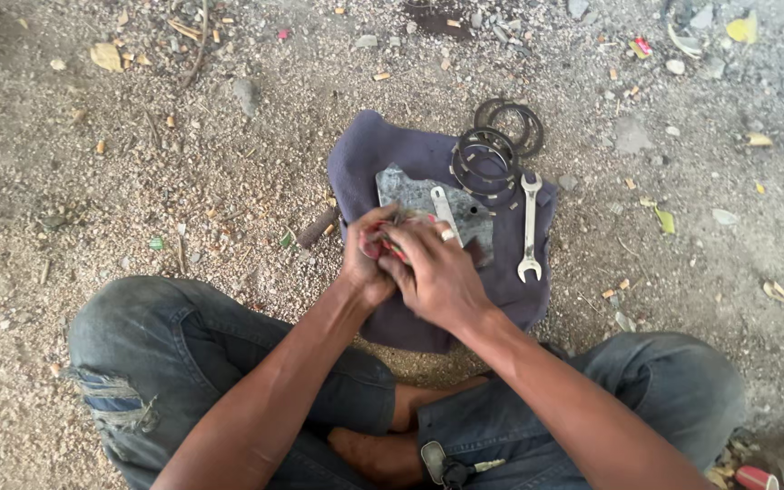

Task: The person cleans a small engine piston by rubbing it with a blue abrasive pad, wiping it with a cloth, and scraping the grooves with a metal tool.

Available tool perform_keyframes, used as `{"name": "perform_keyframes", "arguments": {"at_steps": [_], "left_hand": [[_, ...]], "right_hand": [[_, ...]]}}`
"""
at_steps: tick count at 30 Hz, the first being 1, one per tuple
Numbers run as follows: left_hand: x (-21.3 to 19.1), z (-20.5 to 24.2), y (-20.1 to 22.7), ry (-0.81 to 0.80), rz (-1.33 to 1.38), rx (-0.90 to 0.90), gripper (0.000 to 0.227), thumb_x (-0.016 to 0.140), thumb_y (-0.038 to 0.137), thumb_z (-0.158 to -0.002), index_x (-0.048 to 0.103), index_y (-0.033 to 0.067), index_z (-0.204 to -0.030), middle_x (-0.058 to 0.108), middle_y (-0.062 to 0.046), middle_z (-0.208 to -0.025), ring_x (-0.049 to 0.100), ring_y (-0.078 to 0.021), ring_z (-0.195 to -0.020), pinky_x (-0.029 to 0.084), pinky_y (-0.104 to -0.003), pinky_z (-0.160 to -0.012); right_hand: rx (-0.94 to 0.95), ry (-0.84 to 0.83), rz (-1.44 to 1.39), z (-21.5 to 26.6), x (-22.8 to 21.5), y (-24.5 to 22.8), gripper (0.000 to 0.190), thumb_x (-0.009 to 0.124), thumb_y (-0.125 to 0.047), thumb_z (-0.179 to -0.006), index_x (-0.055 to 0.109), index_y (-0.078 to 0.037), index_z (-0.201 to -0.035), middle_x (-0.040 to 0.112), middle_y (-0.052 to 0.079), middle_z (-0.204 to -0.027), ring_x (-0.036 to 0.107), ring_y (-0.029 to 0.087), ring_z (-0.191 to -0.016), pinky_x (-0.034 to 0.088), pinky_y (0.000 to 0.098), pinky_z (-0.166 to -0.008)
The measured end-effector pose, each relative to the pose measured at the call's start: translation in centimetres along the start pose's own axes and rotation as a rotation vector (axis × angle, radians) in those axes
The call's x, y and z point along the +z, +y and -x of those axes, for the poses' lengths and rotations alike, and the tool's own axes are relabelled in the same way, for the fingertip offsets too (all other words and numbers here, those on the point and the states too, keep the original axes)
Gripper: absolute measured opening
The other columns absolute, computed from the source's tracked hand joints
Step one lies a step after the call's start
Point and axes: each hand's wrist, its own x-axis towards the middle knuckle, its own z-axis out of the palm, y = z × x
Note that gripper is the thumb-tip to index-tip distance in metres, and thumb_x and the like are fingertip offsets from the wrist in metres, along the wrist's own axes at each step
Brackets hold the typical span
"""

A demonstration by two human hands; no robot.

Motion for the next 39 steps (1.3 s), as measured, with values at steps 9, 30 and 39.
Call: {"name": "perform_keyframes", "arguments": {"at_steps": [9,30,39], "left_hand": [[2.5,0.9,1.7,0.072,-0.236,0.07,0.024,0.064,0.022,-0.093,0.061,0.0015,-0.105,0.073,-0.013,-0.09,0.063,-0.0192,-0.07,0.055,-0.034,-0.061],[1.5,-0.6,0.2,0.301,-0.535,0.289,0.029,0.067,0.019,-0.093,0.071,-0.0085,-0.1,0.067,-0.007,-0.073,0.057,-0.0157,-0.061,0.046,-0.031,-0.054],[0.4,-0.9,1.4,0.045,-0.304,0.152,0.038,0.055,0.022,-0.102,0.065,-0.0109,-0.118,0.063,-0.016,-0.085,0.054,-0.0227,-0.056,0.051,-0.036,-0.053]], "right_hand": [[0.038,-0.26,0.154,0.5,-1.6,1.5,0.046,0.07,0.001,-0.073,0.065,-0.005,-0.119,0.07,0.013,-0.118,0.067,0.039,-0.099,0.06,0.0496,-0.067],[0.365,-0.274,-0.409,1.8,0.6,3.2,0.014,0.061,0.005,-0.082,0.074,-0.002,-0.085,0.072,0.009,-0.09,0.068,0.022,-0.071,0.054,0.0391,-0.07],[0.042,-0.247,0.201,-0.1,-1.9,4.4,0.041,0.06,0.001,-0.074,0.082,-0.018,-0.103,0.079,0.001,-0.111,0.072,0.028,-0.092,0.061,0.039,-0.07]]}}
